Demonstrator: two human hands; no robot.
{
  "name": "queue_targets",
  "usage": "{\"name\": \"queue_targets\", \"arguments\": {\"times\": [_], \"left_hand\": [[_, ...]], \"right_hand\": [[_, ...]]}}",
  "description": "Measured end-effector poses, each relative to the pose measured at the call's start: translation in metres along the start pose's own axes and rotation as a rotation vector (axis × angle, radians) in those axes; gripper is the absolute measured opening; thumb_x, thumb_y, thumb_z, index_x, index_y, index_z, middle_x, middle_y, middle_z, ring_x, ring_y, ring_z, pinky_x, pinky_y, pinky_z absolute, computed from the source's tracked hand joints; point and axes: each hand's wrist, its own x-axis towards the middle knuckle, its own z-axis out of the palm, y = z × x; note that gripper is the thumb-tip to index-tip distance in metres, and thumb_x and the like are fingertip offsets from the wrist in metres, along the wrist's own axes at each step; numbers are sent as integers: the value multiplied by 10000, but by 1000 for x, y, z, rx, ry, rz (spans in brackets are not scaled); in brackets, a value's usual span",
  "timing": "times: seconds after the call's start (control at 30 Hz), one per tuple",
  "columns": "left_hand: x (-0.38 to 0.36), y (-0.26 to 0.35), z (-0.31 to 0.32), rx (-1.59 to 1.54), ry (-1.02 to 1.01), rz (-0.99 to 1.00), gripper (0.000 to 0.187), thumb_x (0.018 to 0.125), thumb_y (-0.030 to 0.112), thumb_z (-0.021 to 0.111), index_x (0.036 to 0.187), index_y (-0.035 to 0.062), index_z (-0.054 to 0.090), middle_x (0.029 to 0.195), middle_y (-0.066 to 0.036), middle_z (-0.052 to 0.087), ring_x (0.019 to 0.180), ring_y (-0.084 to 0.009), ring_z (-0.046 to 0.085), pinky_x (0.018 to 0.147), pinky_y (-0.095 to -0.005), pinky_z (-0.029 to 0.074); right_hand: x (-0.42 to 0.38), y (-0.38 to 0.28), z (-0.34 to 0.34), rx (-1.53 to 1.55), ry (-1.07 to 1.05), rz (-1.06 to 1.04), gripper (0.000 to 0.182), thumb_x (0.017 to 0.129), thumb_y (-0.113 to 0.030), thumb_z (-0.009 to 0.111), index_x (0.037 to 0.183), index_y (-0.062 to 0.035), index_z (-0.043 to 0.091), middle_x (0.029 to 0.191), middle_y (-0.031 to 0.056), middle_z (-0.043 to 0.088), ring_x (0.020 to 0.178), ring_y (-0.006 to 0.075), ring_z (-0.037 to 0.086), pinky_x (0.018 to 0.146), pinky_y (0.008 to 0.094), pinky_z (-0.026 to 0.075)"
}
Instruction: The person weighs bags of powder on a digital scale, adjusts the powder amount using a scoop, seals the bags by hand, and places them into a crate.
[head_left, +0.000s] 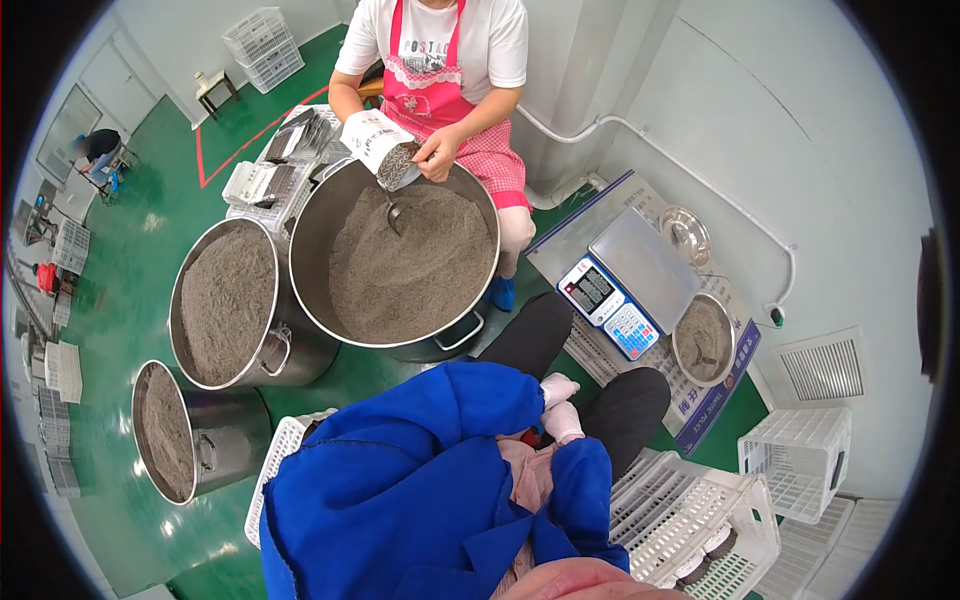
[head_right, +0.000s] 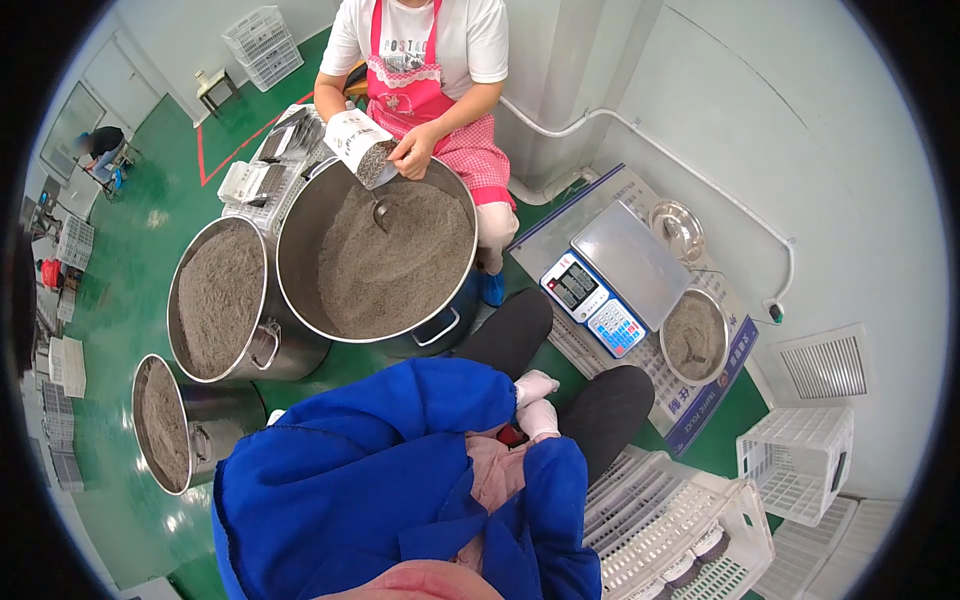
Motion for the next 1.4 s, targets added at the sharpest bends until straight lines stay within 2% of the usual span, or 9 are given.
{"name": "queue_targets", "arguments": {"times": [0.13, 0.4, 0.7, 0.83, 0.93, 1.03, 1.13, 1.4], "left_hand": [[2, 0, -1, 62, -11, 54, 384, 852, 323, 600, 1024, 11, 743, 1090, -170, 722, 1055, -280, 667, 948, -352, 479], [-5, 6, -4, -68, 26, 44, 384, 856, 316, 606, 1034, 2, 738, 1068, -155, 730, 1044, -262, 669, 948, -350, 481], [11, -6, 4, -133, 9, 40, 372, 858, 299, 624, 1033, -10, 734, 1041, -155, 734, 1002, -245, 679, 908, -340, 498], [9, -5, 5, -182, 0, 28, 376, 864, 296, 625, 1044, -16, 730, 1046, -157, 732, 1000, -245, 678, 910, -342, 498], [8, -6, 7, -139, 46, 71, 367, 889, 347, 593, 946, 18, 748, 991, -161, 736, 974, -288, 689, 865, -380, 502], [4, -5, 4, -135, 49, 70, 360, 884, 341, 600, 944, 18, 748, 979, -157, 738, 962, -286, 692, 858, -379, 505], [1, 1, -2, -113, -10, 39, 387, 861, 321, 614, 1029, -5, 737, 1050, -152, 734, 1008, -250, 678, 922, -340, 493], [-1, 2, -1, -80, 21, -8, 370, 847, 326, 623, 998, 13, 750, 1029, -137, 740, 994, -241, 683, 912, -338, 497]], "right_hand": [[-5, -3, -5, -14, 18, -43, 319, 874, -299, 584, 1019, -59, 736, 1055, 243, 702, 1037, 391, 666, 890, 468, 521], [8, 7, 10, 0, 150, -74, 274, 850, -285, 625, 961, -61, 738, 982, 239, 708, 972, 403, 673, 831, 483, 529], [8, 9, 11, 19, 146, -73, 279, 847, -287, 631, 968, -61, 740, 978, 250, 705, 966, 407, 675, 825, 486, 532], [6, 5, 7, -26, 93, -54, 295, 874, -289, 578, 972, -62, 738, 1031, 238, 707, 1008, 390, 675, 856, 475, 533], [1, 1, 2, -15, 83, -44, 309, 877, -299, 576, 991, -62, 737, 1045, 236, 706, 1020, 390, 671, 864, 473, 531], [-1, -1, 0, -4, 68, -19, 323, 879, -308, 574, 1014, -63, 735, 1063, 236, 703, 1036, 391, 667, 877, 471, 527], [-3, -4, -3, -6, 46, -3, 332, 879, -313, 574, 1031, -66, 734, 1076, 239, 700, 1048, 393, 662, 888, 469, 523], [2, 3, 1, 1, 26, -45, 335, 872, -307, 575, 1045, -69, 734, 1085, 240, 697, 1057, 387, 660, 892, 469, 520]]}}
